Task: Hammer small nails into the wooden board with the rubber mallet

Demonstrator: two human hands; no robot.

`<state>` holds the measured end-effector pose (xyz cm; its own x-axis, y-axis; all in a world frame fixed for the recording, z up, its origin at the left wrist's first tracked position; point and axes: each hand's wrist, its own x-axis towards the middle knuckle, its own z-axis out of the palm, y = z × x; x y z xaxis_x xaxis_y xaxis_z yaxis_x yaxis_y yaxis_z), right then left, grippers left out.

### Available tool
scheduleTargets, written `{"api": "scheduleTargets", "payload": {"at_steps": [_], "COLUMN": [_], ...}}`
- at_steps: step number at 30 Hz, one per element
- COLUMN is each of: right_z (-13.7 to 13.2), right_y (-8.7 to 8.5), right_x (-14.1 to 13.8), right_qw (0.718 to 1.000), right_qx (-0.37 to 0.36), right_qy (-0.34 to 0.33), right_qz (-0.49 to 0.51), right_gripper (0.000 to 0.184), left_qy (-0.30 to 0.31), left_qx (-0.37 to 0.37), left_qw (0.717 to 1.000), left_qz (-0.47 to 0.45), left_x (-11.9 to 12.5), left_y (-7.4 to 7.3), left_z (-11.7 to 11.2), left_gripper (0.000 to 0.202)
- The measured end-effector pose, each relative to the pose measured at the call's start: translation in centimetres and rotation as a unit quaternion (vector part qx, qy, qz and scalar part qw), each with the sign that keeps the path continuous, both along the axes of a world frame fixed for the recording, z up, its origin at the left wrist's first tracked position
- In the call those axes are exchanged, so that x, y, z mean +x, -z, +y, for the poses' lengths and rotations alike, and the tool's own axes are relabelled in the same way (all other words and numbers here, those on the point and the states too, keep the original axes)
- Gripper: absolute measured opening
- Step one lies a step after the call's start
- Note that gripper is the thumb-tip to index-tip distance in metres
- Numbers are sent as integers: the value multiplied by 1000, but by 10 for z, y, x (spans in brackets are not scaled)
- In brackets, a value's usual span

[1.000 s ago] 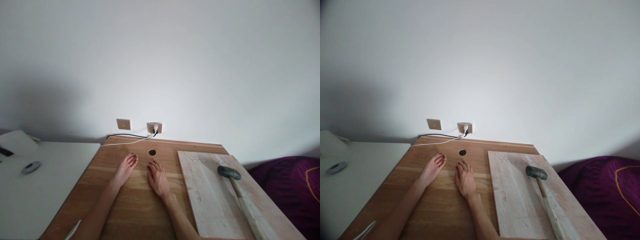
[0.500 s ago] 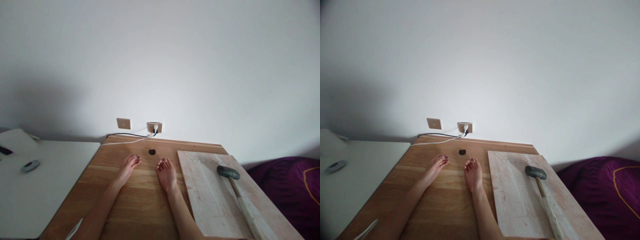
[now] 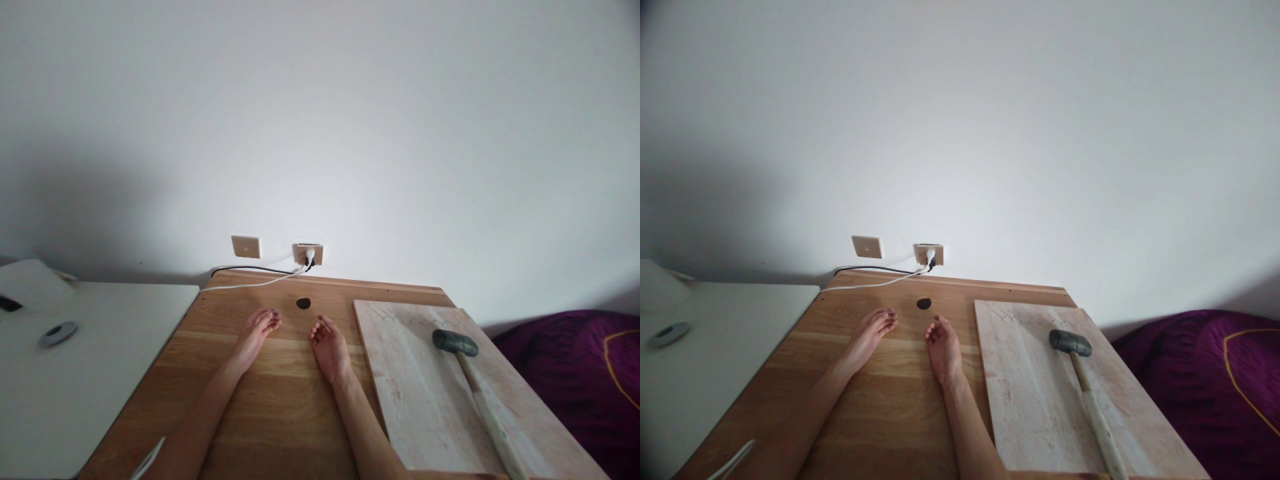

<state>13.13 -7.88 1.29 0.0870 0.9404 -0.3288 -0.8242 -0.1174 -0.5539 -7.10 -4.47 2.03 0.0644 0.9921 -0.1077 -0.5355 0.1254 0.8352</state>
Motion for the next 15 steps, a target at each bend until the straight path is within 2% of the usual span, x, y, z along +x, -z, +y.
{"api": "scheduleTargets", "payload": {"at_steps": [4, 11, 15], "right_z": [0, -2, 0], "right_y": [0, -5, -1], "right_x": [4, 10, 6], "right_qw": [1000, 998, 1000], "right_qx": [6, -6, 12], "right_qy": [-9, 12, 3], "right_qz": [-13, 55, -5], "right_gripper": [12, 9, 12], "left_qy": [-3, -8, -6], "left_qx": [-2, 1, 1], "left_qw": [1000, 1000, 1000], "left_qz": [1, 2, 1], "left_x": [0, 0, 0], "left_y": [3, 3, 0], "left_z": [1, 1, 0], "left_gripper": [31, 32, 32]}}
